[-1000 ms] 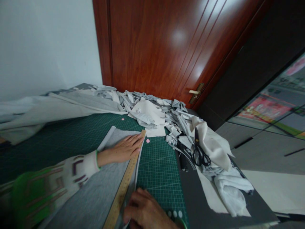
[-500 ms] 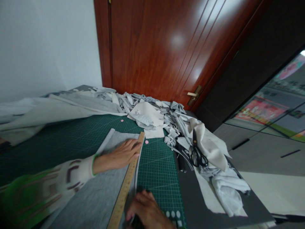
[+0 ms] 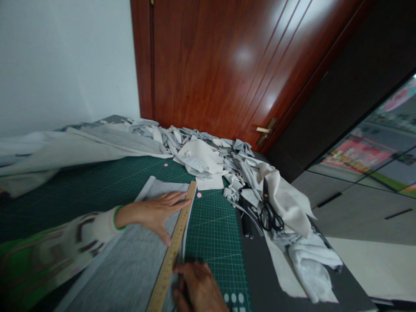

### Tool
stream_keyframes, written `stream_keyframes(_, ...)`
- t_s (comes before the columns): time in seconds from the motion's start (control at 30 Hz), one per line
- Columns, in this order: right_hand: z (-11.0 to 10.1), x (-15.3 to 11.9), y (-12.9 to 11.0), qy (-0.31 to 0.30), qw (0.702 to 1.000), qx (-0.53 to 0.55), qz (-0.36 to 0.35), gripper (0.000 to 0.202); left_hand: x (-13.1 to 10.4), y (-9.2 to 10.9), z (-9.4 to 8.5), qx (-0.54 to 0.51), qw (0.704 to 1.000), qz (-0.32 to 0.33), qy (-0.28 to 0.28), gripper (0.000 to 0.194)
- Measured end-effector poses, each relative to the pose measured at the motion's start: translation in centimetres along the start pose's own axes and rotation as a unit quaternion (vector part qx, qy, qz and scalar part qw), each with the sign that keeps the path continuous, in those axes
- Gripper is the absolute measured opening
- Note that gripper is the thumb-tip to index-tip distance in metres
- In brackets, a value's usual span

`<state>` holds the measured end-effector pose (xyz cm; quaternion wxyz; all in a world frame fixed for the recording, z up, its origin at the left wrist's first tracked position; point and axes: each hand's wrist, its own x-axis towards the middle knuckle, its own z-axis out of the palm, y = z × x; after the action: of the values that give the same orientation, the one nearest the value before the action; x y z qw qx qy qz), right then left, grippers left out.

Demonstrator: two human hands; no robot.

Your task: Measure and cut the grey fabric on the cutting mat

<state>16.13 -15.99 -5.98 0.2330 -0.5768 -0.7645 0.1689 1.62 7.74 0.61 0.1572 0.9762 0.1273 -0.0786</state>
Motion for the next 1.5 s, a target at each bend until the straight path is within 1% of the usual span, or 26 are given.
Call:
stream_keyframes(0.07, 0.1, -0.2, -0.3, 0.008, 1.000, -0.023, 0.018, 0.046, 0.0, 0.3, -0.2, 0.005, 1.000, -0.009, -0.009, 0.132)
stream_keyframes(0.17, 0.3, -0.4, -0.9, 0.037, 0.996, -0.063, 0.056, 0.052, 0.0, 0.5, -0.3, 0.014, 1.000, -0.014, -0.019, 0.133)
stream_keyframes(0.27, 0.5, -0.6, -1.4, 0.059, 0.991, -0.090, 0.081, 0.054, -0.1, 0.6, -0.2, 0.002, 1.000, -0.004, -0.011, 0.133)
stream_keyframes(0.37, 0.9, -0.6, -1.6, 0.068, 0.986, -0.116, 0.103, 0.054, -0.1, 0.8, 0.0, -0.002, 1.000, -0.003, -0.012, 0.132)
stream_keyframes(0.47, 1.1, -0.4, -1.6, 0.063, 0.979, -0.147, 0.123, 0.052, -0.1, 0.9, 0.2, -0.003, 1.000, -0.012, -0.018, 0.130)
stream_keyframes(0.57, 1.0, 0.0, -1.9, 0.050, 0.974, -0.165, 0.146, 0.052, 0.0, 0.8, 0.8, -0.013, 1.000, -0.003, 0.003, 0.128)
stream_keyframes(0.7, 0.3, 1.1, -3.0, 0.029, 0.957, -0.211, 0.197, 0.050, 0.0, 0.7, 1.6, -0.008, 0.999, 0.018, 0.034, 0.118)
stream_keyframes(0.83, -0.6, 2.5, -4.2, 0.011, 0.931, -0.257, 0.257, 0.045, -0.2, 1.1, 1.6, 0.006, 0.999, 0.012, 0.043, 0.112)
stream_keyframes(0.93, -1.3, 3.5, -4.4, 0.000, 0.923, -0.259, 0.283, 0.044, -0.3, 1.3, 1.5, 0.003, 0.998, 0.018, 0.063, 0.111)
stream_keyframes(1.0, -1.9, 4.1, -4.2, -0.013, 0.923, -0.253, 0.289, 0.045, -0.2, 1.3, 1.5, -0.002, 0.997, 0.027, 0.072, 0.109)
stream_keyframes(1.07, -2.7, 4.7, -3.8, -0.025, 0.926, -0.248, 0.283, 0.046, -0.1, 1.2, 1.5, 0.000, 0.997, 0.030, 0.069, 0.108)
stream_keyframes(1.23, -4.3, 6.1, -3.2, -0.035, 0.928, -0.245, 0.279, 0.046, 0.0, 1.3, 1.5, -0.001, 0.997, 0.025, 0.072, 0.109)
stream_keyframes(1.37, -4.6, 6.9, -3.0, -0.026, 0.927, -0.254, 0.275, 0.045, -0.2, 2.0, 1.2, 0.025, 0.997, 0.003, 0.076, 0.101)
stream_keyframes(1.5, -4.8, 7.9, -2.6, -0.020, 0.924, -0.277, 0.264, 0.043, -0.4, 2.8, 0.7, 0.044, 0.998, -0.019, 0.052, 0.101)
